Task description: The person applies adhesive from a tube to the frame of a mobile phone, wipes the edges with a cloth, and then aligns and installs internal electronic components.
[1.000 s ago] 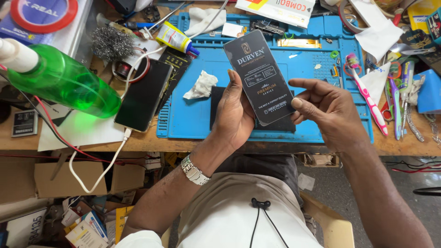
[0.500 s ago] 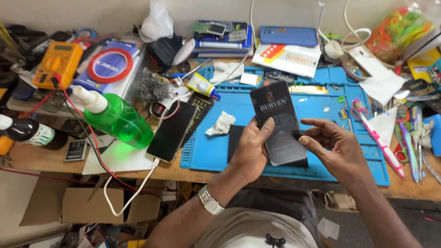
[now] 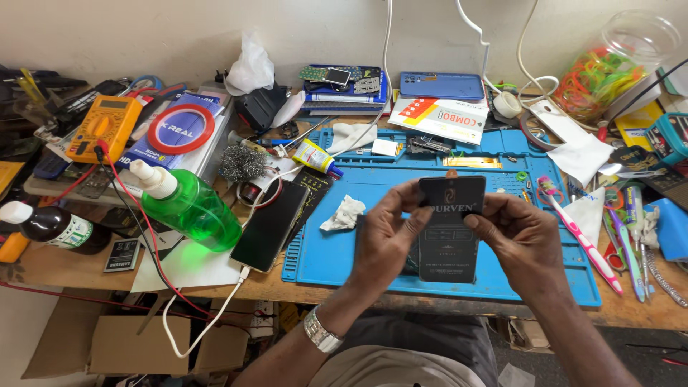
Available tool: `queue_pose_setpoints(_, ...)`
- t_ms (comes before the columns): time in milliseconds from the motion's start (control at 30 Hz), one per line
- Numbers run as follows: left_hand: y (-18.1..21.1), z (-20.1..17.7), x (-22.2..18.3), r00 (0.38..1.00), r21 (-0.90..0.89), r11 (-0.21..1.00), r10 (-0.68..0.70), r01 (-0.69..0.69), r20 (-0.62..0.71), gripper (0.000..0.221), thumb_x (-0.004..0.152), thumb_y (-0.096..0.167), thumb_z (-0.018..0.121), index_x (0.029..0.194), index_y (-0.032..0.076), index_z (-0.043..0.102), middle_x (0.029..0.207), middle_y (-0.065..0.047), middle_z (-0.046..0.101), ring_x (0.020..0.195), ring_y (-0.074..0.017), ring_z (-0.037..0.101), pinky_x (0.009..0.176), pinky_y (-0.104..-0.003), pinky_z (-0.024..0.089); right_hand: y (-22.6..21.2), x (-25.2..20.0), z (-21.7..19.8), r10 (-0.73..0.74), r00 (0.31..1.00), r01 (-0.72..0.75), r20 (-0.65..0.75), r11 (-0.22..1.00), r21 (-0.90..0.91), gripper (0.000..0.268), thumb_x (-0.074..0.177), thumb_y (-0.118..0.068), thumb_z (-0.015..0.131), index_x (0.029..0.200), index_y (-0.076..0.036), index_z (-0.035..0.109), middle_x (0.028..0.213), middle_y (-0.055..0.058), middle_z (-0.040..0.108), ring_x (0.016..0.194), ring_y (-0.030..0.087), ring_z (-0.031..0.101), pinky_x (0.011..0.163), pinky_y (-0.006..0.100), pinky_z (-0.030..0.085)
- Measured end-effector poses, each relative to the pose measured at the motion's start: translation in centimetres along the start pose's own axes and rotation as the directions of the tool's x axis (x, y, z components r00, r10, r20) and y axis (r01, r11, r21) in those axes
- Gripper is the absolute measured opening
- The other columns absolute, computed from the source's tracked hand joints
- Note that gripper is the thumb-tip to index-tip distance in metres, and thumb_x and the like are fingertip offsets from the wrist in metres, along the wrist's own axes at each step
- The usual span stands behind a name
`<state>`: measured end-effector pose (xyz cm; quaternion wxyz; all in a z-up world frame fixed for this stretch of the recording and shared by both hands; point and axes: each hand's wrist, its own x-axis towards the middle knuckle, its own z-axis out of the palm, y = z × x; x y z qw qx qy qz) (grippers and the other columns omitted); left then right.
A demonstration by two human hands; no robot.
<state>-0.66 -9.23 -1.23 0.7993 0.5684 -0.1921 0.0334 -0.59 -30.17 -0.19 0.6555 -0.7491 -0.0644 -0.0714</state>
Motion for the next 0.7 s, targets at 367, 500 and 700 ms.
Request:
queue_pose_setpoints(367, 1.3, 0.2, 0.9, 0.992, 0.029, 0.999, 0.045, -0.042, -0.114, 0.025, 0.100, 0.010, 0.070, 0.122, -0.002, 0.072, 0.092, -0.003, 0.075, 0.081, -0.0032, 0.065, 0.071, -0.018, 0.055, -1.1, -1.3, 0.5, -0.061, 0.997, 0.052, -0.053, 0.988, -0.148, 0.027, 0.087, -0.006, 0.076, 0.114, -0.002, 0.073, 0.097, 0.003, 0.077, 0.083, 0.005, 0.067, 0.069, 0.021, 0.057)
queue_pose_setpoints(500, 1.1, 0.1, 0.7, 0.994, 0.006, 1.000, 0.025, -0.024, -0.107, 0.024, 0.100, 0.008, 0.070, 0.122, -0.003, 0.072, 0.094, -0.003, 0.075, 0.082, -0.0029, 0.064, 0.073, -0.018, 0.055, -1.3, -1.4, 0.4, -0.069, 0.997, 0.060, -0.044, 0.980, -0.189, 0.027, 0.088, -0.007, 0.077, 0.115, -0.002, 0.074, 0.095, 0.003, 0.077, 0.081, 0.004, 0.066, 0.068, 0.020, 0.056)
queue_pose_setpoints(700, 0.9, 0.1, 0.7, 0.995, -0.051, 0.999, -0.012, 0.007, -0.098, 0.024, 0.097, 0.004, 0.071, 0.120, -0.003, 0.071, 0.101, -0.006, 0.077, 0.087, -0.0041, 0.068, 0.076, -0.018, 0.058, -1.2, -1.3, 0.2, -0.038, 0.999, 0.034, -0.018, 0.980, -0.198, 0.028, 0.088, -0.008, 0.077, 0.116, -0.003, 0.074, 0.091, 0.003, 0.076, 0.080, 0.004, 0.066, 0.068, 0.020, 0.056)
